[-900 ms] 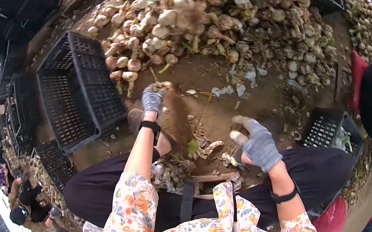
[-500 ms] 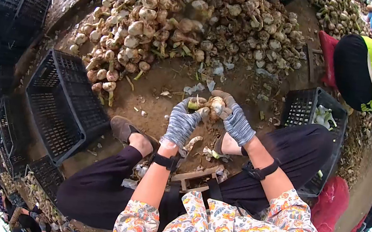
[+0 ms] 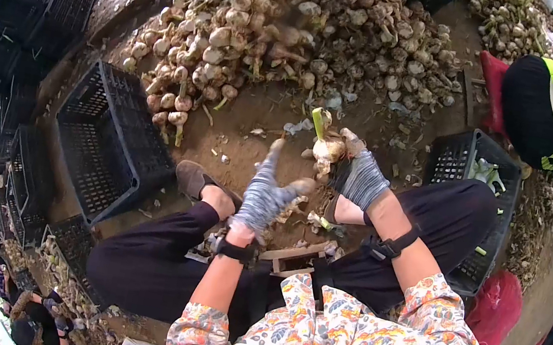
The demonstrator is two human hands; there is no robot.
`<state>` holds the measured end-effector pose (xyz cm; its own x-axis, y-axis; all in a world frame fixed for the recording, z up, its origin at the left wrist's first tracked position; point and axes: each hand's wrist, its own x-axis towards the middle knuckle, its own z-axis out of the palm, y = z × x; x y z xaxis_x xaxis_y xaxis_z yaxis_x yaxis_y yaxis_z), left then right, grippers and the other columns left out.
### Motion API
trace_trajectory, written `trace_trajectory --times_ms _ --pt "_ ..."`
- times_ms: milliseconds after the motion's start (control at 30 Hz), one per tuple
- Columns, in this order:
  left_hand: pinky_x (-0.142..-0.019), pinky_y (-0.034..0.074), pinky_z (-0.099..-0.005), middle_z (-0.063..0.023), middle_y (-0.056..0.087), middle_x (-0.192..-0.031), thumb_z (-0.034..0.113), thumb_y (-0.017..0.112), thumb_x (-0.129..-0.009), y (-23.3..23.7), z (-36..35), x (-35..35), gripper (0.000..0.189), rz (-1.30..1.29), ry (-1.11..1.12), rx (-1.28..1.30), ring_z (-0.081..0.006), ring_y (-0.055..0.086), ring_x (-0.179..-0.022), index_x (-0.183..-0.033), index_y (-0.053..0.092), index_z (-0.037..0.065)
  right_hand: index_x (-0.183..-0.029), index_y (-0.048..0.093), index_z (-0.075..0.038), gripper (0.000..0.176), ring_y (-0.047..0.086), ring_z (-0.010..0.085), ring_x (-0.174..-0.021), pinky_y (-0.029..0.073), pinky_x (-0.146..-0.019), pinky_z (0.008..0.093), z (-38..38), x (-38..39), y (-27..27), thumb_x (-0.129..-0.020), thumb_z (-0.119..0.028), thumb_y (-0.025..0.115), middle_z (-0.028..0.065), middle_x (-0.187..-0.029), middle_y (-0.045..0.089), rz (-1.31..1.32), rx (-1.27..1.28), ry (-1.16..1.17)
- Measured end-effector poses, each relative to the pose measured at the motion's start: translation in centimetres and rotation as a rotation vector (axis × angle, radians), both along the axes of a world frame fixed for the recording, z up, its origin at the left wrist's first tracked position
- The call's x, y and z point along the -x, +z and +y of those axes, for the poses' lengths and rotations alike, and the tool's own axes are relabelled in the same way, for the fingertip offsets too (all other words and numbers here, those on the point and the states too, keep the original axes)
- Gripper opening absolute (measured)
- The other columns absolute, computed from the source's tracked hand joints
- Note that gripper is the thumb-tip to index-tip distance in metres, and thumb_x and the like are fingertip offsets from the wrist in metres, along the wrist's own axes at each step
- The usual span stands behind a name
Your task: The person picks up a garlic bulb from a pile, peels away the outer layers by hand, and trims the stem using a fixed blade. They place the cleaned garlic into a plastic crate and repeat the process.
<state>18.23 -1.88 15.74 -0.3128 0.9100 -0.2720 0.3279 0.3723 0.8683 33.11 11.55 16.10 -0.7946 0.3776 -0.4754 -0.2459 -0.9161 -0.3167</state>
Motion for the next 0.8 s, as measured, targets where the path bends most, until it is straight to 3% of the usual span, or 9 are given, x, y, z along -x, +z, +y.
trace_trajectory --times_ms 67,133,200,267,333,433,533,667,800 --pt "-0.096 0.036 -0.0336 -0.016 0.046 -0.125 0.022 0.078 -0.066 1.2 1.4 -1.4 0.077 -0.147 0.031 -0.32 -0.0222 0.043 -0.116 -0.128 0.038 -0.001 -0.115 0.049 -0.003 0.05 0.06 0.0221 -0.077 0.052 -0.066 0.035 -1.2 0.7 0.4 -0.088 -0.045 0.045 0.0147 -0.1 0.059 0.039 0.076 0.058" --pt "-0.093 0.039 -0.0326 -0.0141 0.048 -0.122 0.02 0.077 -0.066 2.3 1.8 -2.3 0.069 -0.519 0.227 -0.133 -0.0203 0.046 -0.112 -0.123 0.045 -0.002 -0.116 0.048 -0.004 0.05 0.06 0.0191 -0.078 0.053 -0.066 0.0344 -2.8 1.8 1.6 -0.089 -0.047 0.044 0.0124 -0.1 0.059 -0.174 0.067 0.026" --pt "-0.092 0.04 -0.0325 -0.0143 0.05 -0.119 0.017 0.077 -0.065 1.0 1.2 -2.3 0.068 -0.542 0.245 -0.17 -0.0214 0.048 -0.109 -0.122 0.046 -0.001 -0.114 0.049 -0.003 0.043 0.06 0.0221 -0.082 0.051 -0.07 0.0344 -2.2 0.8 1.8 -0.091 -0.04 0.044 0.0139 -0.102 0.058 -0.255 0.041 0.122" --pt "-0.09 0.041 -0.0325 -0.0145 0.051 -0.116 0.015 0.076 -0.064 0.5 0.7 -2.1 0.066 -0.569 0.262 -0.2 -0.0224 0.05 -0.106 -0.121 0.047 0.0 -0.113 0.049 -0.001 0.042 0.059 0.0227 -0.087 0.049 -0.076 0.0327 -1.5 0.1 -2.9 -0.089 -0.035 0.05 0.0148 -0.103 0.058 -0.596 -1.173 0.207" --pt "-0.088 0.042 -0.0336 -0.0156 0.051 -0.11 0.009 0.074 -0.061 1.7 1.0 -1.3 0.067 0.02 0.111 -0.293 -0.0268 0.051 -0.102 -0.122 0.047 0.002 -0.11 0.051 0.001 0.042 0.057 0.0215 -0.088 0.047 -0.077 0.0303 -1.0 0.6 -2.7 -0.085 -0.032 0.057 0.0151 -0.101 0.058 -0.489 -1.171 0.04" --pt "-0.089 0.043 -0.0341 -0.0145 0.049 -0.109 0.004 0.074 -0.057 2.7 1.0 -1.4 0.071 0.131 0.041 -0.279 -0.0274 0.049 -0.103 -0.123 0.047 0.006 -0.111 0.052 -0.001 0.033 0.054 0.0119 -0.088 0.045 -0.08 0.025 -1.9 0.6 1.0 -0.085 -0.02 0.059 0.0046 -0.098 0.057 -0.63 -1.385 0.203" --pt "-0.089 0.043 -0.0329 -0.0123 0.048 -0.111 0.006 0.078 -0.055 3.1 1.1 -1.5 0.073 0.14 0.022 -0.317 -0.0248 0.049 -0.104 -0.122 0.047 0.006 -0.108 0.054 0.0 0.032 0.054 0.0107 -0.087 0.046 -0.078 0.0244 -1.8 1.1 2.7 -0.083 -0.019 0.062 0.0042 -0.096 0.058 -0.442 -0.868 0.145" --pt "-0.091 0.042 -0.0316 -0.0106 0.048 -0.11 0.006 0.079 -0.058 2.6 0.8 -1.2 0.069 0.059 0.118 -0.431 -0.0225 0.05 -0.101 -0.118 0.046 0.001 -0.107 0.056 0.001 0.027 0.055 0.0101 -0.085 0.046 -0.077 0.0232 -1.3 0.8 3.3 -0.084 -0.013 0.059 0.0034 -0.093 0.06 -0.313 -0.632 0.152" --pt "-0.089 0.044 -0.0314 -0.0107 0.049 -0.112 0.005 0.074 -0.061 2.4 0.8 -1.1 0.067 -0.118 0.134 -0.428 -0.0216 0.052 -0.103 -0.121 0.045 0.002 -0.107 0.056 0.001 0.025 0.056 0.009 -0.084 0.046 -0.076 0.022 -1.1 0.6 3.3 -0.084 -0.009 0.058 0.0038 -0.095 0.06 -0.305 -0.739 0.145"
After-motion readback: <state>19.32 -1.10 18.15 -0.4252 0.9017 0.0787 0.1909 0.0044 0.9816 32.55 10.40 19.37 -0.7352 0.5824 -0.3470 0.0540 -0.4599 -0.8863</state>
